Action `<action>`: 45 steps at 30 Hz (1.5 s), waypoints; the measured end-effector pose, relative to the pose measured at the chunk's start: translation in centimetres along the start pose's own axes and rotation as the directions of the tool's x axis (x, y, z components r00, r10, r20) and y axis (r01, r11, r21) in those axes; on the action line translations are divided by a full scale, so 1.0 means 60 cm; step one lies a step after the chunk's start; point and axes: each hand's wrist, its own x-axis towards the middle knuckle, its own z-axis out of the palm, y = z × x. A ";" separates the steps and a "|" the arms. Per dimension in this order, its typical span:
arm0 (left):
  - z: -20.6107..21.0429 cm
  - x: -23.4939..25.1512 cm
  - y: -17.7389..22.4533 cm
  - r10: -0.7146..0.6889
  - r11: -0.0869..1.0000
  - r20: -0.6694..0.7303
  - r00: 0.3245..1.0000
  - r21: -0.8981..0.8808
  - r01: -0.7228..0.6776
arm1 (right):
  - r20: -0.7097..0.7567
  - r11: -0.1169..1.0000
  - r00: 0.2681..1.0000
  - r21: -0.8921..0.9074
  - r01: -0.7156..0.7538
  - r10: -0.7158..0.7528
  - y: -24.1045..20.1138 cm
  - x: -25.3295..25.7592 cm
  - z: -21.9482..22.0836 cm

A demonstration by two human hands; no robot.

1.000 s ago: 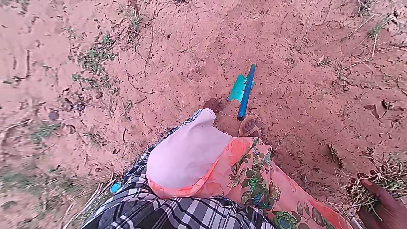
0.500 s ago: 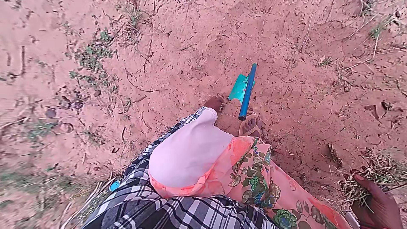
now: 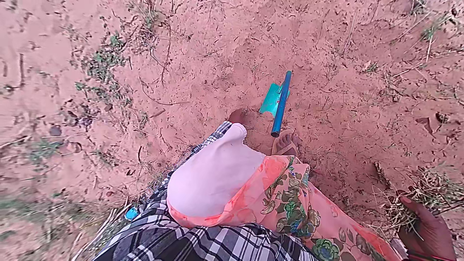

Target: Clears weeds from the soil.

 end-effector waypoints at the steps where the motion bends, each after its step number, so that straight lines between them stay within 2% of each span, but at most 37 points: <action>1: -0.019 -0.002 0.046 -0.259 0.960 0.121 0.958 -0.076 0.269 | 0.000 1.000 1.000 0.002 0.002 -0.002 -0.001 0.000 0.001; 2: -0.021 -0.004 0.069 -0.391 0.902 0.120 0.913 -0.147 0.406 | 0.001 1.000 1.000 0.008 0.003 -0.003 -0.002 0.000 0.001; 3: -0.021 -0.009 0.077 -0.441 0.869 0.113 0.891 -0.196 0.455 | 0.003 1.000 1.000 0.010 0.004 -0.004 -0.003 0.001 0.002; 5: -0.020 -0.012 0.070 -0.504 0.808 0.101 0.858 -0.297 0.509 | 0.011 1.000 1.000 0.014 0.004 -0.004 -0.002 0.003 0.003; 7: -0.016 0.006 0.013 -0.525 0.782 0.105 0.845 -0.331 0.528 | 0.015 1.000 1.000 0.014 0.001 -0.001 -0.003 0.004 0.006; 8: 0.001 0.019 -0.052 -0.458 0.837 0.032 0.888 -0.321 0.444 | 0.017 1.000 1.000 0.013 0.001 -0.001 -0.003 0.004 0.007; 9: 0.058 0.039 -0.140 -0.328 0.915 -0.319 0.889 -0.343 0.214 | 0.023 1.000 1.000 0.014 0.002 -0.002 -0.002 0.005 0.008; 10: 0.069 0.059 -0.195 -0.302 0.906 -0.389 0.871 -0.402 0.135 | 0.028 1.000 1.000 0.014 0.003 -0.004 -0.001 0.006 0.007; 12: 0.047 0.077 -0.233 -0.361 0.860 -0.382 0.851 -0.489 0.146 | 0.032 1.000 0.999 0.007 0.003 -0.003 0.000 0.007 0.005; 14: 0.023 0.088 -0.237 -0.413 0.851 -0.414 0.811 -0.493 0.181 | 0.035 1.000 0.999 -0.005 0.005 -0.004 -0.002 0.006 0.003; 16: 0.001 0.099 -0.232 -0.395 0.884 -0.449 0.801 -0.424 0.197 | 0.037 1.000 0.999 -0.010 0.008 -0.007 -0.002 0.005 0.004; 21: -0.028 0.138 -0.206 -0.245 0.969 -0.340 0.908 -0.119 0.217 | 0.044 1.000 0.999 -0.003 0.004 -0.004 -0.001 0.006 0.003; 26: -0.006 0.177 -0.209 -0.028 0.998 -0.224 0.974 0.044 0.039 | 0.036 1.000 0.999 0.002 0.002 -0.002 0.000 0.007 0.004; 31: 0.017 0.197 -0.215 0.123 0.940 -0.117 0.986 0.332 -0.077 | 0.049 1.000 0.999 -0.018 -0.004 0.005 0.008 0.008 0.015; 37: 0.018 0.212 -0.188 0.031 0.928 -0.098 0.995 0.373 0.008 | 0.047 1.000 0.999 -0.011 -0.016 0.017 0.013 0.012 0.033; 39: 0.016 0.213 -0.185 0.018 0.941 -0.087 0.996 0.338 0.013 | 0.053 1.000 0.998 -0.005 -0.020 0.020 0.013 0.013 0.037; 42: 0.015 0.208 -0.200 0.055 0.994 -0.199 0.979 0.108 -0.034 | 0.065 1.000 0.998 0.009 -0.023 0.022 0.014 0.012 0.044; 45: 0.013 0.202 -0.216 -0.018 0.985 -0.264 0.964 -0.170 -0.028 | 0.062 1.000 0.998 0.010 -0.023 0.022 0.015 0.012 0.051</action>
